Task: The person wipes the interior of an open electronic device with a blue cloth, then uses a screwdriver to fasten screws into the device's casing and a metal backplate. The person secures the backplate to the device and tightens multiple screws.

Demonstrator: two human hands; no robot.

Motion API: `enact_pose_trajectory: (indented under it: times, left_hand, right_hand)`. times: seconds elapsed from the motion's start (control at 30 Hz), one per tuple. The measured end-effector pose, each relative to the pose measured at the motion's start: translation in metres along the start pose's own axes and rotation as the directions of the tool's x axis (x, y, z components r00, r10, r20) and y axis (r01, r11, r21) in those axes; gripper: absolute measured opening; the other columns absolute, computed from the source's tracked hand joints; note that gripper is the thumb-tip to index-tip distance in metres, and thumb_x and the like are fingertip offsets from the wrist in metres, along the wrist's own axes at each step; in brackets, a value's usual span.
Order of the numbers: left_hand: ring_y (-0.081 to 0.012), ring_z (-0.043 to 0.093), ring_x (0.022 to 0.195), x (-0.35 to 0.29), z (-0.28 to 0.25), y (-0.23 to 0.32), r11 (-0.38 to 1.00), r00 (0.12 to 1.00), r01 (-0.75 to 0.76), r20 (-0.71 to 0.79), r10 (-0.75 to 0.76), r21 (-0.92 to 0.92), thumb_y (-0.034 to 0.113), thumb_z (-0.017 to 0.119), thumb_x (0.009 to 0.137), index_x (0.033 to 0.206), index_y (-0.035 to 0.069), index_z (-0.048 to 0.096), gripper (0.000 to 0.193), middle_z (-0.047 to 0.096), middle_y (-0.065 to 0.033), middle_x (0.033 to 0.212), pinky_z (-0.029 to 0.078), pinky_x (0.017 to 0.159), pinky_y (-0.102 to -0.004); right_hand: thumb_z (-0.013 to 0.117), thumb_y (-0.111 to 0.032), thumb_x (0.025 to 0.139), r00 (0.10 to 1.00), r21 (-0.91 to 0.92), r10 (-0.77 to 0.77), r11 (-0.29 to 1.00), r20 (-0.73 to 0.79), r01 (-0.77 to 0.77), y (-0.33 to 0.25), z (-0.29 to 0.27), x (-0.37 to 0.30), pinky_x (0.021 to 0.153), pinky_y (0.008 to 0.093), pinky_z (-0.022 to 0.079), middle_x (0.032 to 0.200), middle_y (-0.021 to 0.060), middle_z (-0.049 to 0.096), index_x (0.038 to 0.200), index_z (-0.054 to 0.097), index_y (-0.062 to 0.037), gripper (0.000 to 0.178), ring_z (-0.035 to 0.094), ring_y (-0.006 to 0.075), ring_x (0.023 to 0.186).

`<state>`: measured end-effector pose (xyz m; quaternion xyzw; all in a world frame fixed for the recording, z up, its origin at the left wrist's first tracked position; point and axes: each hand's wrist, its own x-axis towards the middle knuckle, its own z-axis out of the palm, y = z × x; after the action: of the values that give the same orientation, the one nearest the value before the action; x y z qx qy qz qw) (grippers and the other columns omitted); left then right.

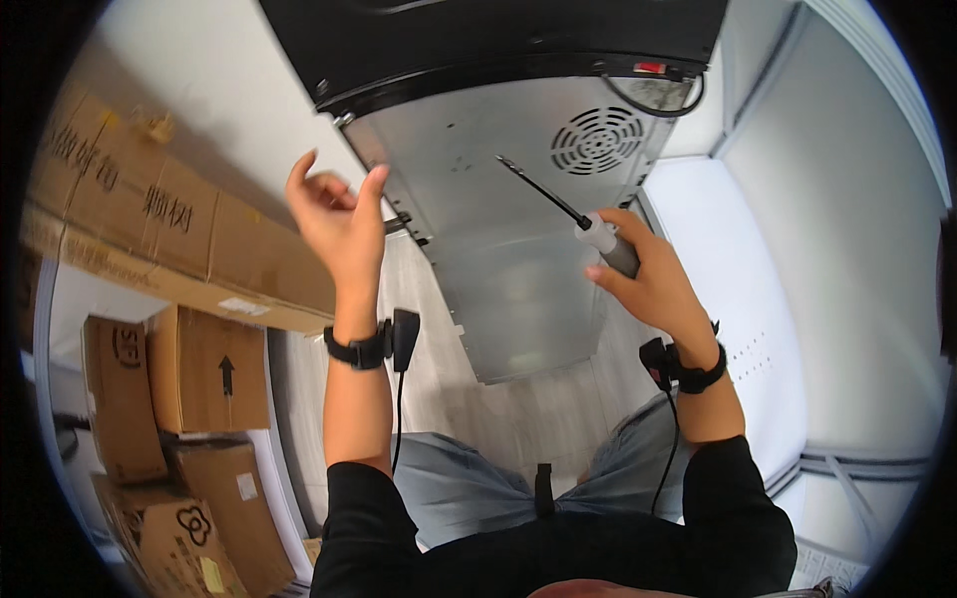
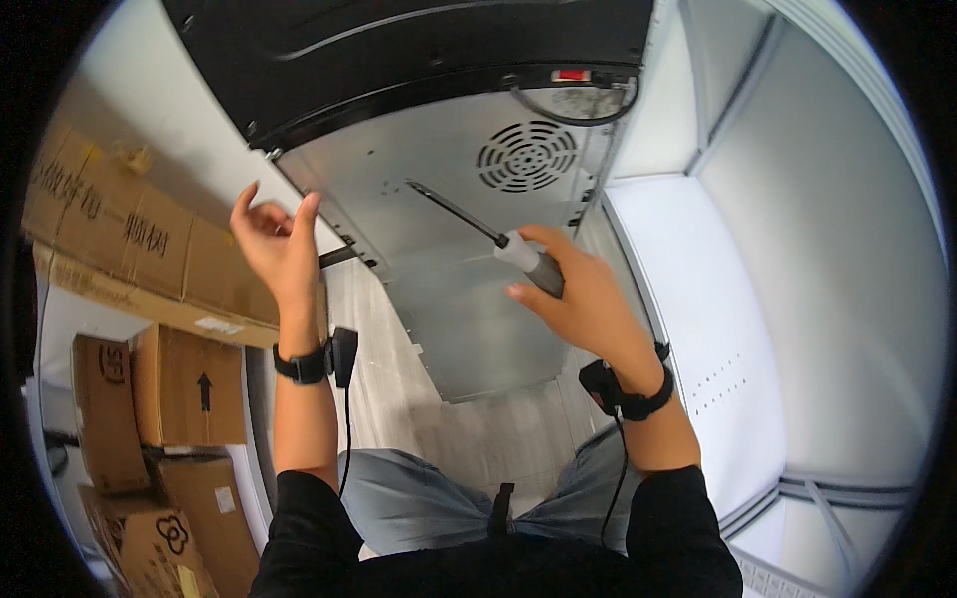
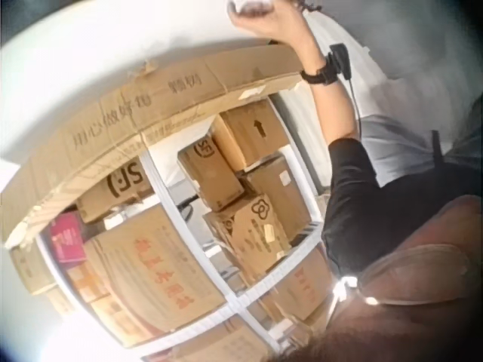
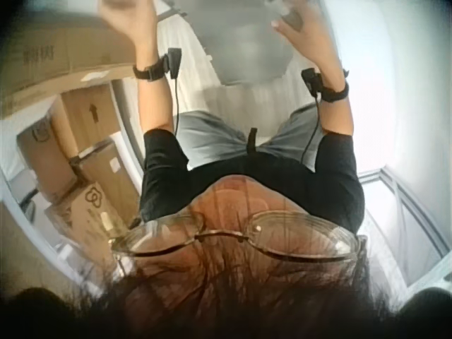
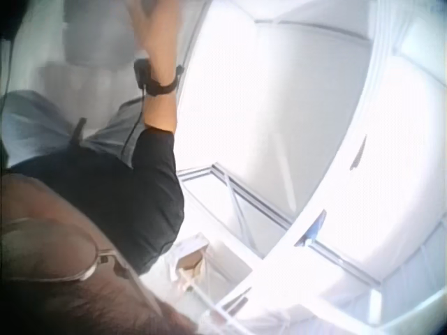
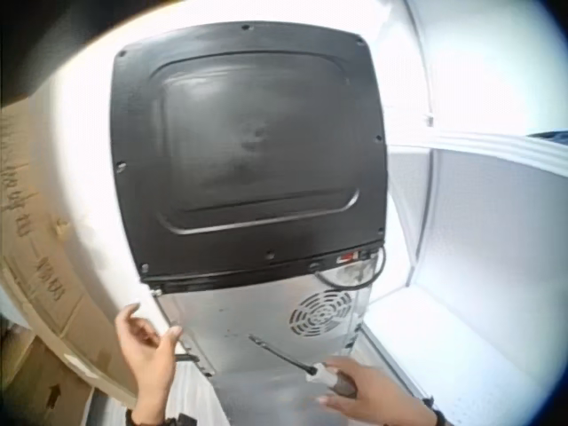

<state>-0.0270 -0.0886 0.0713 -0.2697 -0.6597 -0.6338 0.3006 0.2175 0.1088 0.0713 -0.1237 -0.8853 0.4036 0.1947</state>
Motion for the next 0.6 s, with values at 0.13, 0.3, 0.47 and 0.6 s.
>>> enact_pose_trajectory:
  times: [0.13,0.3,0.47,0.6]
  left_hand:
    - [-0.0043,0.04,0.064,-0.034,0.027,0.026,0.946,0.992,0.064,0.127,-0.024,-0.317,0.007,0.068,0.085,0.107,0.004,0.052,0.027,0.045,0.0041,0.073,0.035,0.06,-0.0186]
    - [-0.0098,0.055,0.07,-0.069,0.118,0.077,0.649,0.435,0.725,0.883,-0.173,-0.231,0.025,0.05,0.098,0.117,0.003,0.057,0.029,0.062,-0.005,0.09,0.043,0.059,-0.0219]
    - [-0.0135,0.057,0.071,-0.08,0.185,0.102,0.221,0.165,0.965,0.983,-0.079,-0.145,0.023,0.037,0.102,0.128,-0.003,0.046,0.038,0.064,-0.0076,0.091,0.043,0.06,-0.0251]
    - [-0.0111,0.052,0.063,-0.087,0.203,0.102,0.153,0.22,0.966,0.973,-0.07,-0.207,0.023,0.039,0.102,0.129,-0.001,0.047,0.037,0.061,-0.0033,0.08,0.038,0.056,-0.0254]
  right_hand:
    - [0.065,0.0,0.08,0.977,0.133,0.206,0.971,-0.057,-0.197,0.019,-0.033,-0.038,0.077,0.0321,0.045,0.098,0.0142,0.061,0.122,0.037,-0.0052,0.05,0.058,0.0225,0.084]
    - [0.064,-0.001,0.082,0.936,0.239,0.241,0.954,-0.257,-0.18,0.006,-0.062,-0.065,0.079,0.0298,0.045,0.103,0.0128,0.06,0.118,0.04,-0.004,0.044,0.057,0.0175,0.09]
    - [0.065,-0.003,0.084,0.85,0.329,0.355,0.915,-0.388,-0.232,-0.004,-0.056,-0.078,0.079,0.0277,0.046,0.105,0.0137,0.062,0.116,0.046,-0.0026,0.037,0.057,0.0146,0.092]
    - [0.067,-0.001,0.08,0.793,0.145,0.201,0.979,-0.576,-0.142,-0.004,-0.052,-0.076,0.077,0.0289,0.047,0.104,0.0119,0.059,0.112,0.055,-0.0011,0.034,0.059,0.0177,0.091]
